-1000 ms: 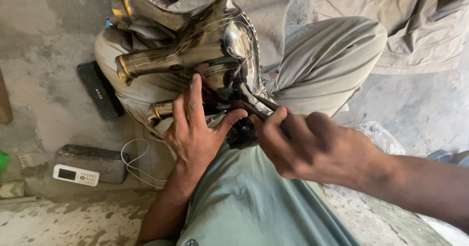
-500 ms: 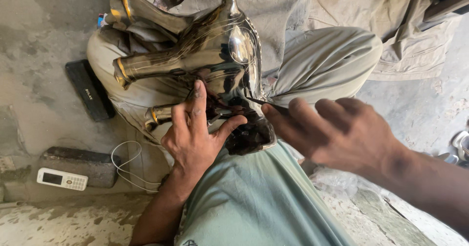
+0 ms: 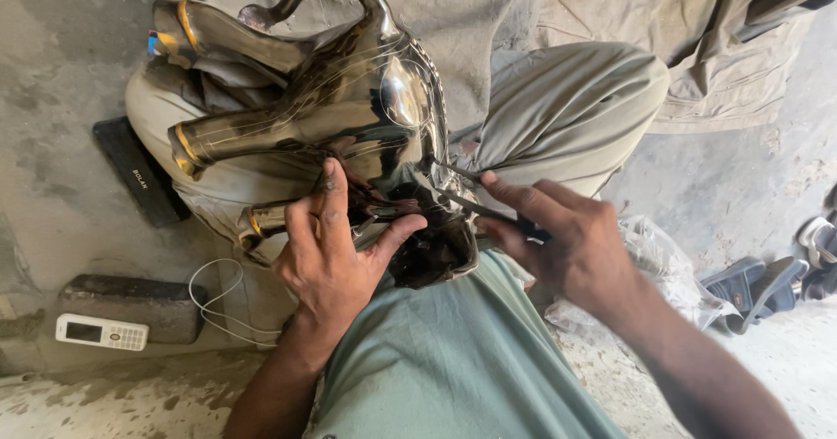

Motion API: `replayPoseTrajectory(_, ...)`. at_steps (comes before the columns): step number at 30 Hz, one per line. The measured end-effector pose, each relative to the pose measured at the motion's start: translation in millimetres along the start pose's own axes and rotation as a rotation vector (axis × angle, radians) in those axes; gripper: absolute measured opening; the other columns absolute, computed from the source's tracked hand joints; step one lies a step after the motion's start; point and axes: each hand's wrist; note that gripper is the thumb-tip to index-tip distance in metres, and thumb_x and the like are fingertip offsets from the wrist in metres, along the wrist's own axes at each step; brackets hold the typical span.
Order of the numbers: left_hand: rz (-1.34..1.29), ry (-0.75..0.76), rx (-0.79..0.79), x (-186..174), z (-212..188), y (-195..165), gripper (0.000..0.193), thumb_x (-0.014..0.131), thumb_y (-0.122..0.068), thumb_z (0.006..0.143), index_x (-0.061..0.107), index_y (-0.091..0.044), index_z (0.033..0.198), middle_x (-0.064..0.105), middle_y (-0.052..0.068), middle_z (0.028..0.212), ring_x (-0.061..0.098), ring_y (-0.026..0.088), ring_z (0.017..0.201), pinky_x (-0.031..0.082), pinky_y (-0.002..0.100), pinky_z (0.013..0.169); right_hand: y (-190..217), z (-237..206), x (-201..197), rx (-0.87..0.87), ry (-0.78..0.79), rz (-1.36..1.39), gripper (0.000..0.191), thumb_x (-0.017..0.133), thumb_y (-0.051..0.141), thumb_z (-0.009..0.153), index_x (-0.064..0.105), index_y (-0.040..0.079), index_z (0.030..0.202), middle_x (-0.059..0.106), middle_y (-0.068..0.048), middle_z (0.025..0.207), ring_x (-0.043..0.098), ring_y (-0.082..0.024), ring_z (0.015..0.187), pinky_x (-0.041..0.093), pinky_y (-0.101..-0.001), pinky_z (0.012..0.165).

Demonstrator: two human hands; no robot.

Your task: The person sits cross-legged on the floor and uses a small metal tool to engrave or polish a shiny, multi-spouted metal vessel. They hold the vessel steady with one hand while working with the tool in the other, occasionally rotating the object to access different areas.

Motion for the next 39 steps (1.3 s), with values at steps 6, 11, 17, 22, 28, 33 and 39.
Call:
replayPoseTrajectory(6,-0.022,0.006,-0.001,1,-1,2,0.1,0.073,-0.078,0.087,0.054,-0.001,0.148,0.058,0.009,0.103,0.068,0.017,0.08,0.059,0.03,0.062,37,-4,6,0.205,0.046,-0.001,0.043,0.068,0.023,0.098,0.061,0.002,0.135,0.074,-0.016,0.083,0.068,-0.023,0.048,0.054,-0.0385,0.042)
replayPoseTrajectory(11,-0.05,-0.001,0.004,1,-3,4,0.1,0.073,-0.077,0.09,0.052,-0.001,0.15,0.058,0.009,0.105,0.068,0.017,0.083,0.059,0.03,0.064,69,0,2,0.396,0.353,-0.407,0.051,0.061,0.033,0.101,0.055,0.006,0.144,0.067,-0.013,0.073,0.06,-0.026,0.036,0.046,-0.0415,0.031)
replayPoseTrajectory(17,-0.063,-0.044,0.028,1,-3,8,0.097,0.066,-0.077,0.093,0.049,-0.003,0.153,0.064,0.01,0.115,0.07,0.017,0.088,0.059,0.027,0.064,84,-7,7,0.023,0.106,-0.775,0.055,0.064,0.03,0.103,0.054,0.002,0.149,0.055,0.001,0.064,0.055,-0.01,0.041,0.04,-0.0301,0.032)
replayPoseTrajectory(22,-0.099,-0.05,-0.008,2,-6,12,0.095,0.066,-0.077,0.093,0.049,-0.006,0.154,0.064,0.008,0.111,0.069,0.014,0.084,0.058,0.026,0.06,72,-8,6,-0.075,0.187,-0.727,0.057,0.064,0.015,0.095,0.056,0.012,0.152,0.068,-0.007,0.096,0.06,-0.012,0.055,0.044,-0.0273,0.039)
replayPoseTrajectory(28,-0.132,-0.012,-0.022,1,-7,14,0.099,0.071,-0.077,0.089,0.046,-0.008,0.155,0.062,0.008,0.108,0.066,0.014,0.077,0.055,0.027,0.056,75,5,2,-0.107,0.109,-0.643,0.045,0.071,0.036,0.094,0.07,0.012,0.132,0.071,-0.002,0.09,0.061,-0.014,0.054,0.043,-0.0307,0.036)
replayPoseTrajectory(33,-0.144,0.015,-0.034,-2,-7,16,0.098,0.074,-0.074,0.09,0.045,-0.008,0.156,0.061,0.008,0.109,0.066,0.014,0.08,0.056,0.028,0.059,85,9,5,-0.103,0.068,-0.658,0.044,0.072,0.032,0.097,0.07,0.008,0.134,0.069,-0.002,0.089,0.06,-0.013,0.058,0.045,-0.0314,0.042)
replayPoseTrajectory(39,-0.145,-0.017,-0.022,-1,-5,15,0.096,0.072,-0.074,0.092,0.044,-0.009,0.157,0.062,0.007,0.112,0.068,0.014,0.084,0.057,0.028,0.06,70,23,-10,-0.297,0.161,-0.787,0.042,0.072,0.018,0.091,0.07,0.017,0.133,0.072,0.0,0.094,0.057,-0.009,0.06,0.047,-0.024,0.043)
Point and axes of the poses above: each hand's wrist, its own z-axis towards the middle knuckle, its own x-axis out of the palm, y = z × x
